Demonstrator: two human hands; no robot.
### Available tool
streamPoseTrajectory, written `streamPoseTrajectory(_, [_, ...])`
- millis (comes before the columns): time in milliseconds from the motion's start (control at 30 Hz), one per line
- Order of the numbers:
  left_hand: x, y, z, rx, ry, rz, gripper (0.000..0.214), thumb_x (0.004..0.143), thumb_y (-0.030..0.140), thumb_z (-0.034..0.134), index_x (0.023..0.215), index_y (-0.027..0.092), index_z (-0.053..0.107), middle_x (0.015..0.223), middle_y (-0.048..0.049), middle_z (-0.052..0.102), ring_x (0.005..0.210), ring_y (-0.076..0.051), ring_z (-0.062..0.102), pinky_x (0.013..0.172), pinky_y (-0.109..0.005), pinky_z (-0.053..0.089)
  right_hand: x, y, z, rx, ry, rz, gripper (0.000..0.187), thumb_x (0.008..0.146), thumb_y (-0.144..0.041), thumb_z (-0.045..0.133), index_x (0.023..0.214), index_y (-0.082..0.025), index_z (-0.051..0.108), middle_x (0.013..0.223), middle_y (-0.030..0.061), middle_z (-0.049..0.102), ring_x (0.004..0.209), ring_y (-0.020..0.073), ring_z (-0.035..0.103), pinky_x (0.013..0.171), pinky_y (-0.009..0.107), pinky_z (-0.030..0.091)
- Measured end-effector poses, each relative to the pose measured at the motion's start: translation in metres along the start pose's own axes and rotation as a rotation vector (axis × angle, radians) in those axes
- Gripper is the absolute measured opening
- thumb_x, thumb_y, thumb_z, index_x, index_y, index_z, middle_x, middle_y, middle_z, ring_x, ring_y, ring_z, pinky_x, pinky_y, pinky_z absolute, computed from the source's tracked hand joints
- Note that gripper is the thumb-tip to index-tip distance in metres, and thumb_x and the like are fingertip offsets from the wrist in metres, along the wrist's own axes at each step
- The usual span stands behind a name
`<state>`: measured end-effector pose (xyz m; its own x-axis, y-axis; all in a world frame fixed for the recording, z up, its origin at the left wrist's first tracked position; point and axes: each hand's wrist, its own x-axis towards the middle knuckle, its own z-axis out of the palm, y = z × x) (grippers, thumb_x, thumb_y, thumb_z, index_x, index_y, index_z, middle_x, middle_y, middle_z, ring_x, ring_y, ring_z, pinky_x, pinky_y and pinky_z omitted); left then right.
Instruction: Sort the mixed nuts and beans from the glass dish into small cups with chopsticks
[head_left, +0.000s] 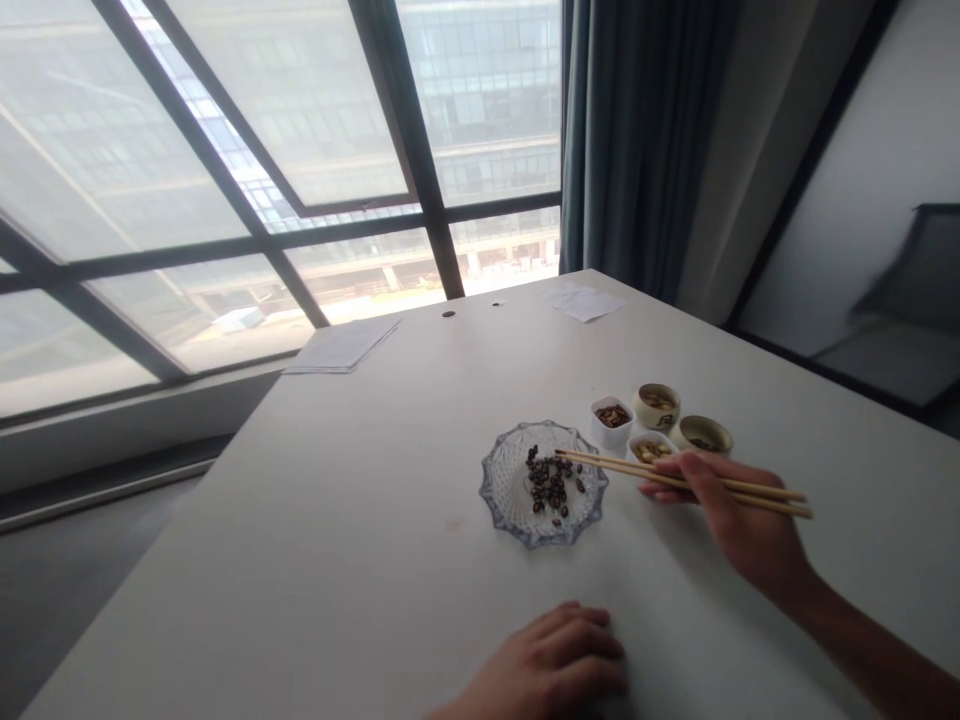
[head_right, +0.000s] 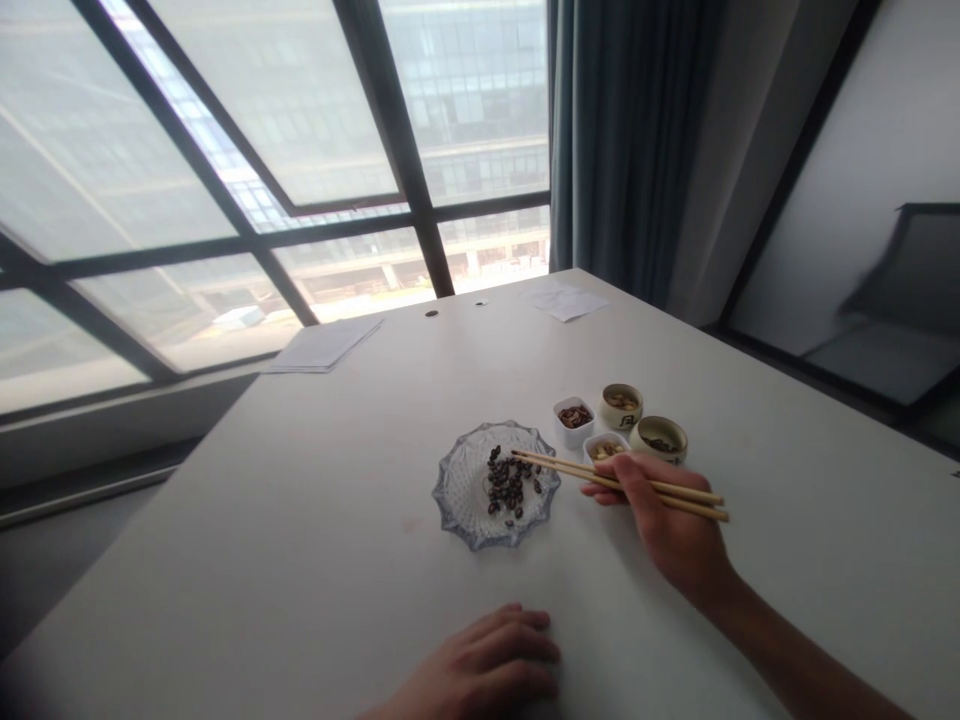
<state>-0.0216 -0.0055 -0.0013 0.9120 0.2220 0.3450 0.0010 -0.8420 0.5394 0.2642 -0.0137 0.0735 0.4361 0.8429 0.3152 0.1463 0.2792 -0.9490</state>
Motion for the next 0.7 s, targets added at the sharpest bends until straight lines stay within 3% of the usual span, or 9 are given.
streamPoseTrajectory(133, [0.000,0.000,0.000,-0.007,0.016,0.019,0.022,0.114,0.037,0.058,0.129,0.020,0.063,0.130,-0.0116,0.075,0.138,-0.024,0.064,0.126,-0.032,0.043,0.005,-0.026,-0.037,-0.086,0.175,-0.086,0.028,0.096,-0.047,0.078,0.091,-0.022,0.087,0.081,0.0086,0.085,0.068,0.0272,0.084,0.067,0.034,0.074])
streamPoseTrajectory(267, [0.001,-0.002,0.002,-0.015,0.018,0.022,0.018,0.114,0.031,0.056,0.127,0.020,0.063,0.128,-0.0125,0.074,0.138,-0.024,0.064,0.125,-0.033,0.045,-0.002,-0.033,-0.080,-0.216,0.424,-0.197,0.016,0.099,-0.034,0.076,0.091,-0.025,0.087,0.083,0.0088,0.084,0.068,0.0268,0.084,0.072,0.032,0.072])
streamPoseTrajectory(400, [0.000,-0.003,0.004,-0.017,0.014,0.008,0.015,0.112,0.027,0.058,0.125,0.021,0.062,0.127,-0.0122,0.074,0.139,-0.025,0.063,0.124,-0.033,0.045,-0.011,-0.023,-0.108,-0.338,0.462,-0.179,0.017,0.101,-0.028,0.071,0.091,-0.027,0.085,0.079,0.0063,0.083,0.065,0.0270,0.083,0.067,0.030,0.070])
streamPoseTrajectory(500, [-0.001,-0.002,0.004,-0.013,0.008,0.006,0.017,0.110,0.024,0.059,0.126,0.021,0.061,0.128,-0.0121,0.073,0.139,-0.025,0.063,0.124,-0.034,0.046,-0.014,-0.023,-0.113,-0.387,0.463,-0.130,0.015,0.100,-0.027,0.073,0.089,-0.027,0.083,0.074,0.0055,0.082,0.061,0.0256,0.082,0.059,0.025,0.067])
streamPoseTrajectory(600, [0.000,0.000,0.005,-0.015,0.020,0.003,0.017,0.109,0.023,0.058,0.125,0.021,0.062,0.127,-0.0119,0.073,0.138,-0.026,0.063,0.122,-0.035,0.048,-0.015,-0.032,-0.105,-0.398,0.491,-0.142,0.016,0.101,-0.032,0.071,0.092,-0.026,0.083,0.077,0.0045,0.082,0.063,0.0243,0.082,0.065,0.026,0.069])
streamPoseTrajectory(700, [0.002,0.002,0.005,-0.020,0.045,0.003,0.017,0.107,0.019,0.057,0.124,0.021,0.062,0.124,-0.0117,0.073,0.136,-0.025,0.064,0.120,-0.034,0.050,-0.014,-0.038,-0.081,-0.386,0.343,-0.163,0.023,0.103,-0.040,0.071,0.094,-0.023,0.083,0.077,0.0047,0.082,0.065,0.0231,0.082,0.067,0.029,0.070])
